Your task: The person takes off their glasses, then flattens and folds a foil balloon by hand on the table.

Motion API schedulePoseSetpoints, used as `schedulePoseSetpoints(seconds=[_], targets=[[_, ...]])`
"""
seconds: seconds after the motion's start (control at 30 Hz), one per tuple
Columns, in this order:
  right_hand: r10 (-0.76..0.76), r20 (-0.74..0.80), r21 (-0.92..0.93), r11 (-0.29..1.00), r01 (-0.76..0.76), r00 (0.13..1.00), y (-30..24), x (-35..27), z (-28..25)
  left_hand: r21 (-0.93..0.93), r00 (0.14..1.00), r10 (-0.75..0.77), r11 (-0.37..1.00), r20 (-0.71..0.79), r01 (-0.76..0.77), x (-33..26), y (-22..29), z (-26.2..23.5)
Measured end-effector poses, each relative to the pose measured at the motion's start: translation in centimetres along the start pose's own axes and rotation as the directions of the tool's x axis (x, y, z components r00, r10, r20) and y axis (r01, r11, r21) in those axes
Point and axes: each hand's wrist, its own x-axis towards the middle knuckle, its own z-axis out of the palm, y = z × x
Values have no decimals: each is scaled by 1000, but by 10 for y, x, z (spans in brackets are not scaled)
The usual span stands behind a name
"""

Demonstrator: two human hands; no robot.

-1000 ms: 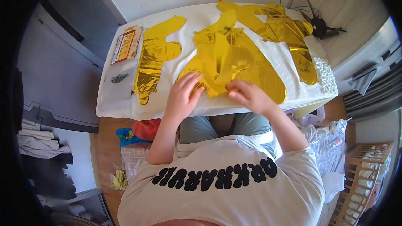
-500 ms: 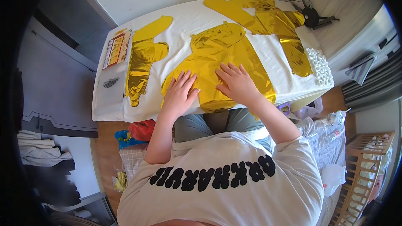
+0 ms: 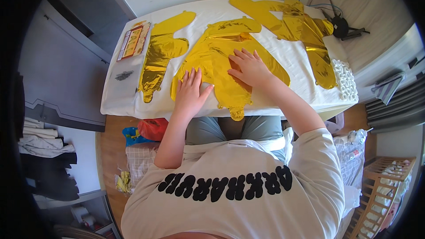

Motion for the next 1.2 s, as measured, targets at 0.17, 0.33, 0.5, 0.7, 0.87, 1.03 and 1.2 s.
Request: schedulePoseSetpoints(seconds=[0.17,0.33,0.5,0.7,0.87,1.03,1.2], targets=[[-25,-73,13,1000,26,997,-5,-1,9,-112,988,7,993,-152,-24,0,-10,-12],[58,-160,193,981,-26,985,33,37,-15,-94,967,139,982,-212,-162,-6,0,-19],[-22,-477,-221,971,-96,878,96,93,-8,-118,957,268,953,-110,-280,-8,20,-5],[119,-264,-204,963,-176,957,103,115,-18,-168,961,274,946,-45,-278,-15,24,-2],[-187,-677,-284,959,-18,711,101,112,-28,-209,969,245,946,-44,-249,-13,21,-3],[-92,-437,-363,928,-82,895,118,105,-12,-208,968,249,946,-25,-249,-9,22,-1],[13,-405,-64,997,-42,914,97,91,-2,-192,969,245,952,2,-240,-9,21,-3]])
